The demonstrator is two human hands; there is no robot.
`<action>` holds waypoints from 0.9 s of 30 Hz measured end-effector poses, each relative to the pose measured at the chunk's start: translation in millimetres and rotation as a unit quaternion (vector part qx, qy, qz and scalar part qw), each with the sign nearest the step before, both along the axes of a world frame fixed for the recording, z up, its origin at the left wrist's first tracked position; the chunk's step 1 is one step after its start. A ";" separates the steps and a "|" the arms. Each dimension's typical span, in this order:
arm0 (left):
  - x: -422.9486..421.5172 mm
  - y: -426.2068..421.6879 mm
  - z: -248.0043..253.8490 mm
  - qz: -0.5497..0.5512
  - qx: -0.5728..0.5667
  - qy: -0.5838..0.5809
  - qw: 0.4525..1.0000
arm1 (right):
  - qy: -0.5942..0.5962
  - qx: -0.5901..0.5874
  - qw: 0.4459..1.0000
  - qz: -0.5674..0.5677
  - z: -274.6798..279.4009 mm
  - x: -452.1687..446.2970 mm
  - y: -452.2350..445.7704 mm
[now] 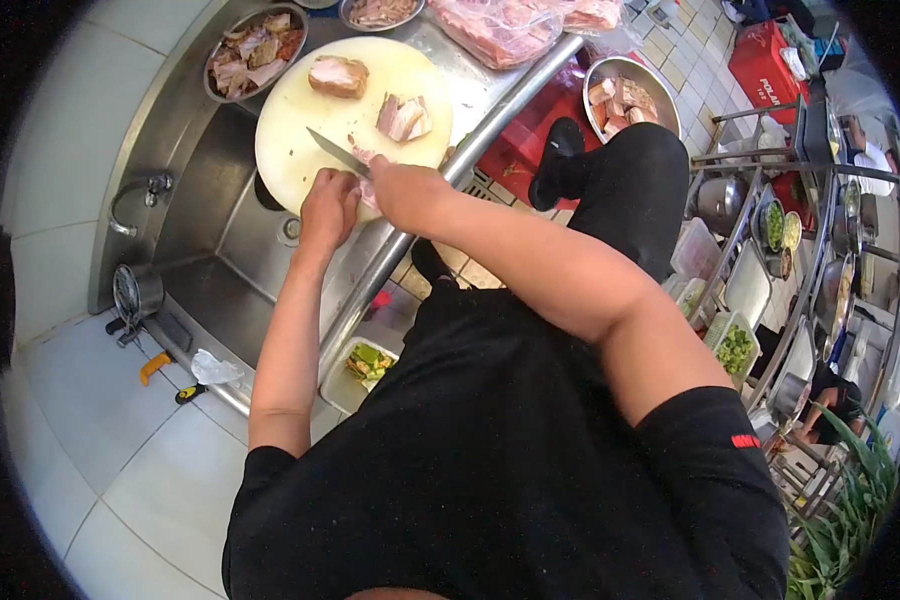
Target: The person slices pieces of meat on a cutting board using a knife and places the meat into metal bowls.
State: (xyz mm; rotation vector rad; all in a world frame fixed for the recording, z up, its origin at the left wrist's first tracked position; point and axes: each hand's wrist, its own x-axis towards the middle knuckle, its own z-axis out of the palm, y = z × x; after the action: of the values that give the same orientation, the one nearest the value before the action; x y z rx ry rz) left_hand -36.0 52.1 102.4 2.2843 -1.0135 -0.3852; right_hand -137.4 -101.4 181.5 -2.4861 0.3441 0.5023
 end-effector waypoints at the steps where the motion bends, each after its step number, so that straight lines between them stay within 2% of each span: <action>1: 4.6 -4.0 -0.8 0.001 -0.004 -0.005 1.000 | 0.035 -0.012 0.999 0.003 9.7 11.1 0.5; 5: 0.8 2.3 -8.4 0.005 -0.016 -0.002 1.000 | 0.081 -0.013 0.997 0.011 29.0 -10.9 7.0; 8: -0.8 5.7 -10.9 0.005 -0.020 0.002 1.000 | 0.066 -0.001 0.997 -0.032 -0.9 -29.7 10.0; 11: 2.4 6.2 -8.2 -0.010 -0.030 0.005 0.999 | 0.039 0.003 0.999 -0.027 -13.9 -6.6 -1.0; 14: 12.4 8.4 -7.1 -0.031 -0.040 0.013 0.999 | 0.032 -0.011 0.999 0.001 8.0 14.3 -5.2; 16: 8.6 15.0 -10.1 -0.040 -0.044 0.024 0.998 | 0.108 -0.002 0.994 0.015 20.9 8.0 1.0; 18: 11.4 12.9 -11.4 -0.040 -0.026 0.010 0.999 | 0.085 -0.014 0.996 0.019 17.1 -19.2 6.2; 20: 11.1 14.5 -10.3 -0.043 -0.017 0.003 0.999 | 0.042 0.018 0.999 -0.027 -7.0 -36.6 13.6; 23: 15.6 12.7 -13.7 -0.052 -0.020 -0.010 0.998 | 0.021 0.011 0.999 -0.025 -20.8 -16.7 5.1; 25: 16.0 13.1 -13.2 -0.058 -0.027 -0.009 0.998 | 0.007 0.011 1.000 -0.028 -5.0 1.5 3.4; 27: 13.7 16.2 -12.3 -0.055 -0.035 -0.028 0.998 | 0.083 -0.007 0.996 0.013 24.1 20.6 1.1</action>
State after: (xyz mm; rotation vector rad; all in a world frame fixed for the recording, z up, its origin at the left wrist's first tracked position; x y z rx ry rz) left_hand -22.2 68.3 90.0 2.1944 -1.1653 -0.3271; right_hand -116.8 -100.3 205.6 -2.4713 0.3806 0.7220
